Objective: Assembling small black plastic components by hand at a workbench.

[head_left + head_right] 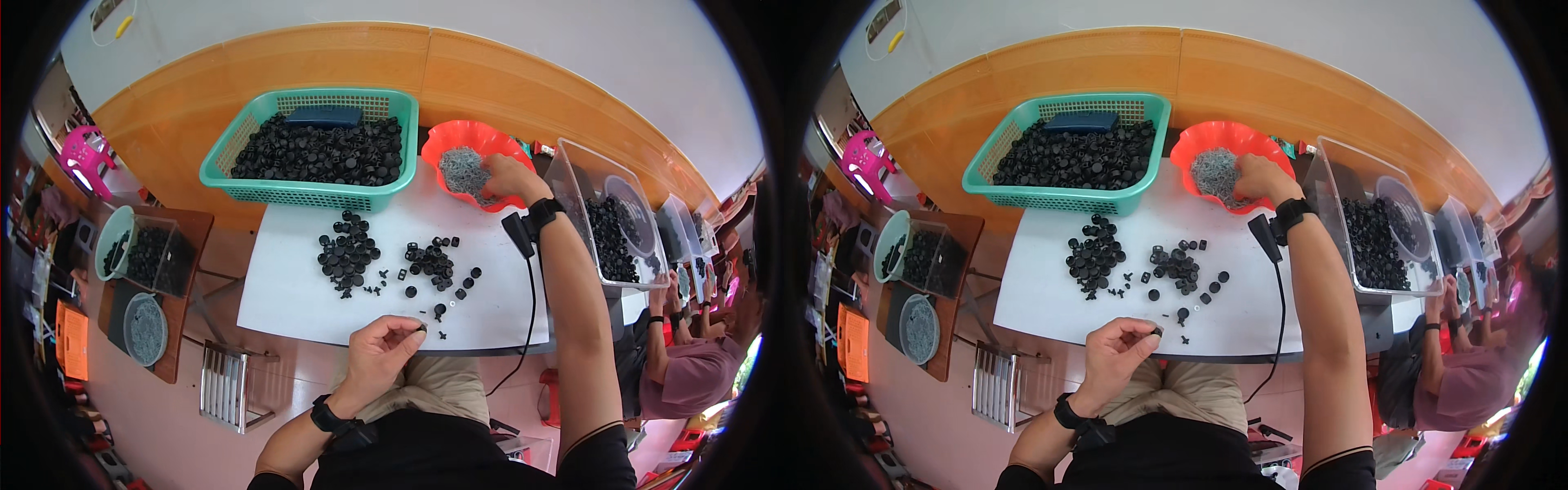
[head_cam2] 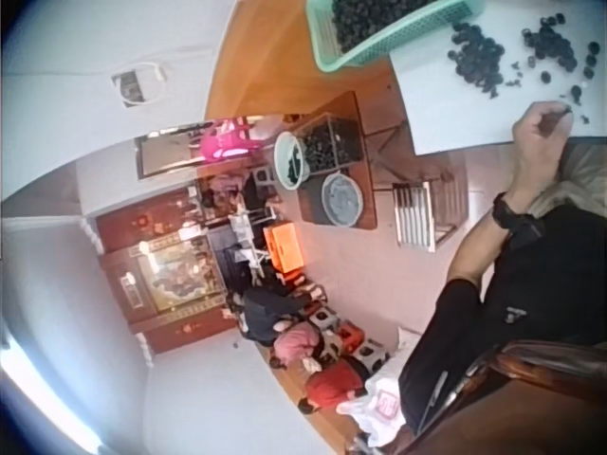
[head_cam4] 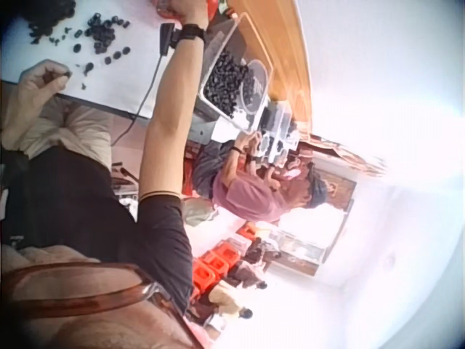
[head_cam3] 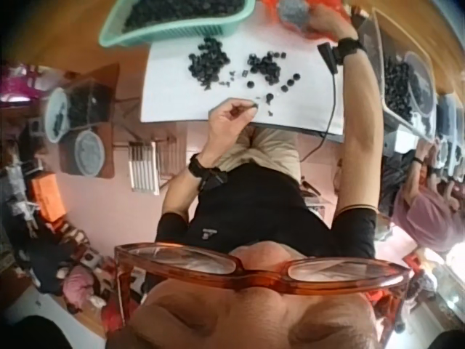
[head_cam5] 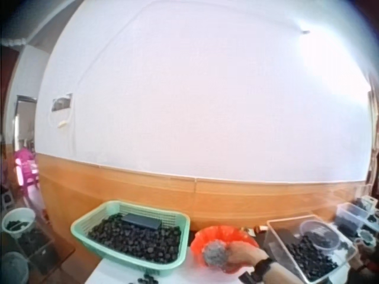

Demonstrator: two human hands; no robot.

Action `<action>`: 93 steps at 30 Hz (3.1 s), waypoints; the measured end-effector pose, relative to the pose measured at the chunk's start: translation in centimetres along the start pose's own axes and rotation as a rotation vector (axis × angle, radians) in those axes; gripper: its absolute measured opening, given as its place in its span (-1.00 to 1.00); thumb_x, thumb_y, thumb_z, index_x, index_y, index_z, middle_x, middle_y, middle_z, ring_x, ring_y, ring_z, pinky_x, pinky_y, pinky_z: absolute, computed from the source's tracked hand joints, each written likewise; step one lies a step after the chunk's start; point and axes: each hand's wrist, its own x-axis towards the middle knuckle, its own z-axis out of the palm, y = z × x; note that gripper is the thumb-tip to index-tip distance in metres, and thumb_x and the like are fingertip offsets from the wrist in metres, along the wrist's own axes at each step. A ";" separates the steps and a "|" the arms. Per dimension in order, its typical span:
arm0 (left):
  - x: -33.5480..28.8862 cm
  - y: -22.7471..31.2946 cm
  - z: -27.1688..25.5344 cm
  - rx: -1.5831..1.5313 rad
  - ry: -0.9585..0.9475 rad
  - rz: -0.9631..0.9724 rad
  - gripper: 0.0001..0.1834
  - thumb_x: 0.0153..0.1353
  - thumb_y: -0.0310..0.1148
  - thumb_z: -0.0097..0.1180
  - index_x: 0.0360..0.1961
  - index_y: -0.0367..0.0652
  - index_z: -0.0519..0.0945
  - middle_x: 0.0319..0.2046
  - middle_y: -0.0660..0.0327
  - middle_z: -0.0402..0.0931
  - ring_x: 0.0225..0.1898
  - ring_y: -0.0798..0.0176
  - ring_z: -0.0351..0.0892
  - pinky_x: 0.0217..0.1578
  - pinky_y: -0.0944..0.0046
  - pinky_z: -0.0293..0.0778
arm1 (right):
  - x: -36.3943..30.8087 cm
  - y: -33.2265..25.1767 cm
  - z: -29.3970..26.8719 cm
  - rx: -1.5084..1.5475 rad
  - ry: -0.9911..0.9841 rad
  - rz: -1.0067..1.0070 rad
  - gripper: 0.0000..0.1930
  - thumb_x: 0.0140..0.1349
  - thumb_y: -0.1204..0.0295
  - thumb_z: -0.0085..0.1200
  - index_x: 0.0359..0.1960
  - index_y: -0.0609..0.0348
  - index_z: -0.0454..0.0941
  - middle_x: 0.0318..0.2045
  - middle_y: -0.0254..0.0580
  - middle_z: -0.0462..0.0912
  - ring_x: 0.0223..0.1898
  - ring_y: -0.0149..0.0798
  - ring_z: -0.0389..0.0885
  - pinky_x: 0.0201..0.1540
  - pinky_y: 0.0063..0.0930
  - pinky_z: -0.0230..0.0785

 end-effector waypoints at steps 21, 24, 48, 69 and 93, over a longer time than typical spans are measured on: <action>-0.2 -0.3 -0.6 -0.040 -0.019 -0.060 -0.81 0.28 -0.58 0.28 -0.09 -0.34 0.63 -0.22 0.19 0.67 -0.23 0.45 0.62 -0.15 0.44 0.56 | -0.8 0.9 0.4 0.173 0.363 -0.126 -0.90 -0.04 0.50 0.31 -0.45 0.24 0.73 -0.46 0.10 0.70 -0.34 0.05 0.74 -0.23 -0.19 0.57; -0.1 -0.5 -0.2 -0.068 0.002 0.004 -0.82 0.29 -0.53 0.30 -0.11 -0.34 0.65 -0.29 0.24 0.68 -0.29 0.53 0.59 -0.30 0.51 0.51 | -1.4 0.7 0.4 0.176 0.372 -0.155 -0.89 -0.04 0.52 0.32 -0.44 0.24 0.72 -0.45 0.10 0.70 -0.34 0.04 0.74 -0.24 -0.20 0.57; -0.2 -0.5 -0.1 -0.021 -0.004 -0.011 -0.82 0.28 -0.59 0.27 -0.10 -0.35 0.63 -0.21 0.20 0.67 -0.23 0.45 0.62 -0.15 0.44 0.57 | -13.6 -2.2 -1.3 0.663 0.291 -0.109 -0.87 0.08 0.57 0.28 -0.38 0.45 0.71 -0.62 -0.10 0.68 -0.58 -0.40 0.68 -0.45 -0.51 0.52; -0.5 -0.8 0.2 0.000 0.007 0.008 -0.82 0.27 -0.56 0.28 -0.11 -0.34 0.63 -0.22 0.19 0.67 -0.24 0.41 0.62 -0.13 0.40 0.57 | -20.7 -1.4 3.7 0.377 0.208 -0.137 -0.75 0.12 0.48 0.25 -0.18 0.34 0.72 -0.29 0.14 0.74 -0.23 0.04 0.75 -0.09 -0.28 0.56; -0.4 -0.6 0.6 0.011 0.017 -0.002 -0.84 0.28 -0.55 0.30 -0.13 -0.33 0.65 -0.27 0.24 0.66 -0.26 0.47 0.59 -0.16 0.45 0.54 | -19.4 -3.0 3.7 0.146 0.278 -0.242 -0.74 0.14 0.48 0.20 -0.10 0.14 0.71 -0.22 -0.16 0.75 -0.12 -0.03 0.66 -0.08 -0.13 0.52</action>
